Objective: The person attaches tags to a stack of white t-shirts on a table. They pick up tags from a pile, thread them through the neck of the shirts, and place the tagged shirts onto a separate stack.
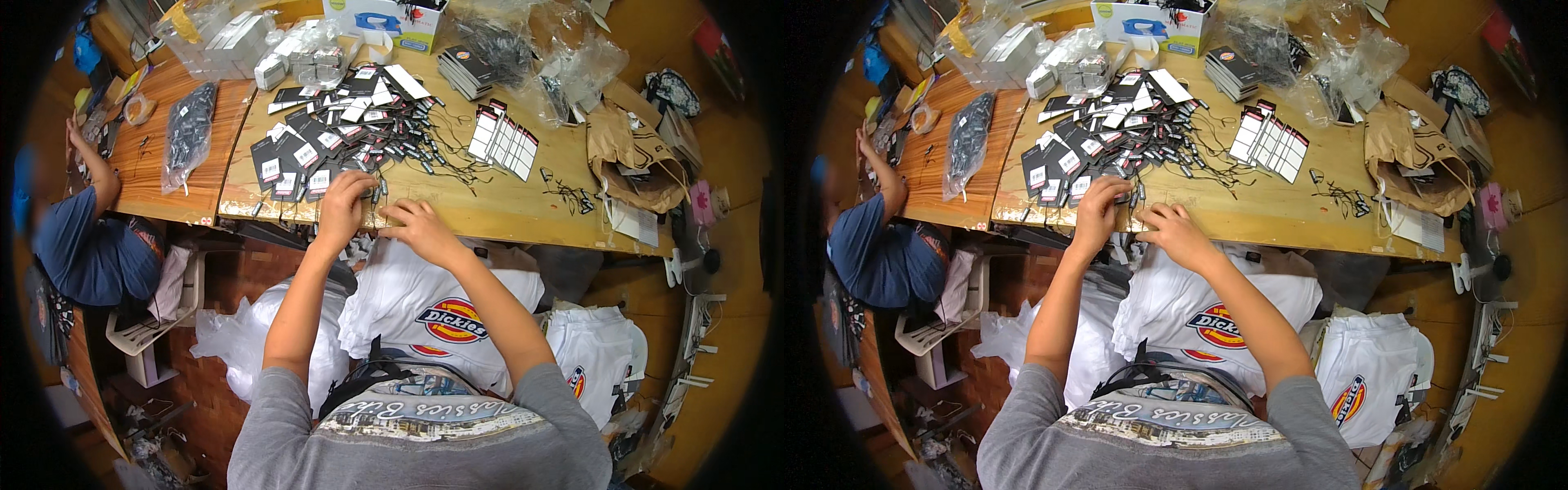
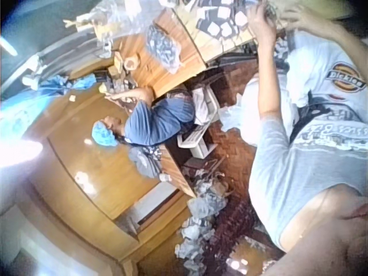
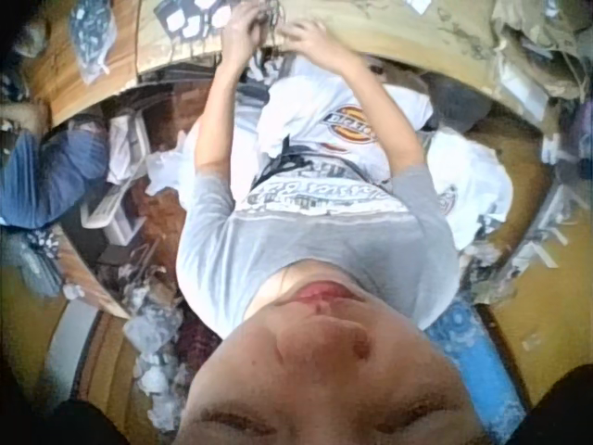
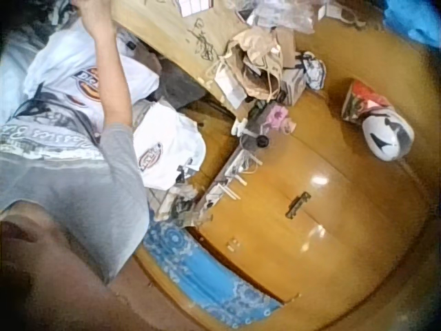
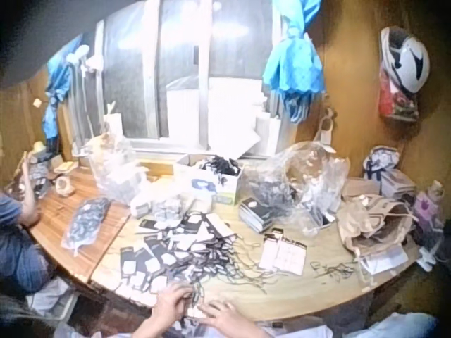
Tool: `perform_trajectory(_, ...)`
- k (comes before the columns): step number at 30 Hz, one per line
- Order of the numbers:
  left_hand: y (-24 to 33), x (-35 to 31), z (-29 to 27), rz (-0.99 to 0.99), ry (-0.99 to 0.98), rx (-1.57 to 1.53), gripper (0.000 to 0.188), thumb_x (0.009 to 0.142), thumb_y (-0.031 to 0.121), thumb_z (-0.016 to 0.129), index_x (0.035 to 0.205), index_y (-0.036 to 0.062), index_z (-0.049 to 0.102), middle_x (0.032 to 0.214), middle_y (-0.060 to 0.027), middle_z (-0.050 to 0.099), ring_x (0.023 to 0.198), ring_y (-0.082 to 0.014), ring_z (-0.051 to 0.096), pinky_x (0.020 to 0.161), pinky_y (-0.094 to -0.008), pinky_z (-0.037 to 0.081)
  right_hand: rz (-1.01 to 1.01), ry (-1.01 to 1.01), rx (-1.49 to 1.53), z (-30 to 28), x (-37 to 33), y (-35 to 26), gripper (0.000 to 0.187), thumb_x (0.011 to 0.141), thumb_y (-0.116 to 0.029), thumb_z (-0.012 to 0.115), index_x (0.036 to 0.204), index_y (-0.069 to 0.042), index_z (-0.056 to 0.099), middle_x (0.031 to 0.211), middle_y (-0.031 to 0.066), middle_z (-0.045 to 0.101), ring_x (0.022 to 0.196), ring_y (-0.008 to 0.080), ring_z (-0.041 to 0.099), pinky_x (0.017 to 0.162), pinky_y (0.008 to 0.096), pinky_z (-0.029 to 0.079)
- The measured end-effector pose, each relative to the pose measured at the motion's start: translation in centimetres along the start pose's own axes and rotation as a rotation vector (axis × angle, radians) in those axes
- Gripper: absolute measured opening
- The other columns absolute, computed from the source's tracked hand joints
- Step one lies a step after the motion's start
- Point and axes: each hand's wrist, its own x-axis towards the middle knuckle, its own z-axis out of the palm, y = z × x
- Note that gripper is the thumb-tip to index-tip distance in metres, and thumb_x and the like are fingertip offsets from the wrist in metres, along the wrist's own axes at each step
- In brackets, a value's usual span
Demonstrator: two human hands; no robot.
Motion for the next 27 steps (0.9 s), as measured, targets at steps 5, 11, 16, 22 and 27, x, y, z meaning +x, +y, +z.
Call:
perform_trajectory(5,-0.2,0.7,1.8,-0.036,-0.090,0.486,0.031,0.077,0.020,0.039,0.107,0.0181,0.042,0.117,-0.0022,0.034,0.110,-0.0236,0.027,0.088,-0.0451,0.019,-0.200,0.125,-0.196,1.4,-1.7,0.9,0.009,0.062,-0.013,0.047,0.065,-0.007,0.053,0.089,0.0047,0.050,0.083,0.0205,0.046,0.072,0.0332,0.037)
perform_trajectory(11,-2.3,1.0,2.9,-0.122,-0.162,0.625,0.032,0.081,0.029,0.030,0.111,0.0236,0.039,0.123,0.0002,0.026,0.114,-0.0222,0.020,0.091,-0.0463,0.013,-0.258,0.155,-0.190,1.6,-1.9,1.2,0.010,0.061,-0.014,0.047,0.064,-0.005,0.051,0.083,0.0056,0.050,0.080,0.0192,0.047,0.069,0.0317,0.038)
perform_trajectory(16,-2.3,1.1,2.9,-0.133,-0.164,0.593,0.031,0.081,0.030,0.032,0.110,0.0242,0.040,0.123,0.0004,0.027,0.114,-0.0219,0.020,0.091,-0.0457,0.013,-0.334,0.193,-0.327,2.0,-2.1,1.2,0.010,0.061,-0.015,0.046,0.063,-0.005,0.049,0.077,0.0059,0.050,0.077,0.0182,0.048,0.068,0.0299,0.038)
perform_trajectory(22,-2.2,1.0,2.7,-0.131,-0.161,0.593,0.032,0.081,0.030,0.032,0.111,0.0262,0.039,0.123,0.0005,0.027,0.114,-0.0216,0.020,0.091,-0.0455,0.012,-0.200,0.108,-0.100,1.3,-1.7,0.4,0.007,0.060,-0.011,0.050,0.062,-0.005,0.048,0.069,0.0057,0.049,0.076,0.0184,0.048,0.067,0.0297,0.039)
perform_trajectory(27,-2.2,1.3,3.0,-0.135,-0.180,0.581,0.032,0.081,0.032,0.030,0.111,0.0287,0.039,0.123,-0.0002,0.026,0.114,-0.0223,0.020,0.091,-0.0454,0.012,0.097,0.304,0.664,-3.2,-2.9,-2.0,0.009,0.060,0.000,0.056,0.067,-0.002,0.052,0.067,0.0070,0.053,0.071,0.0164,0.051,0.069,0.0309,0.039)
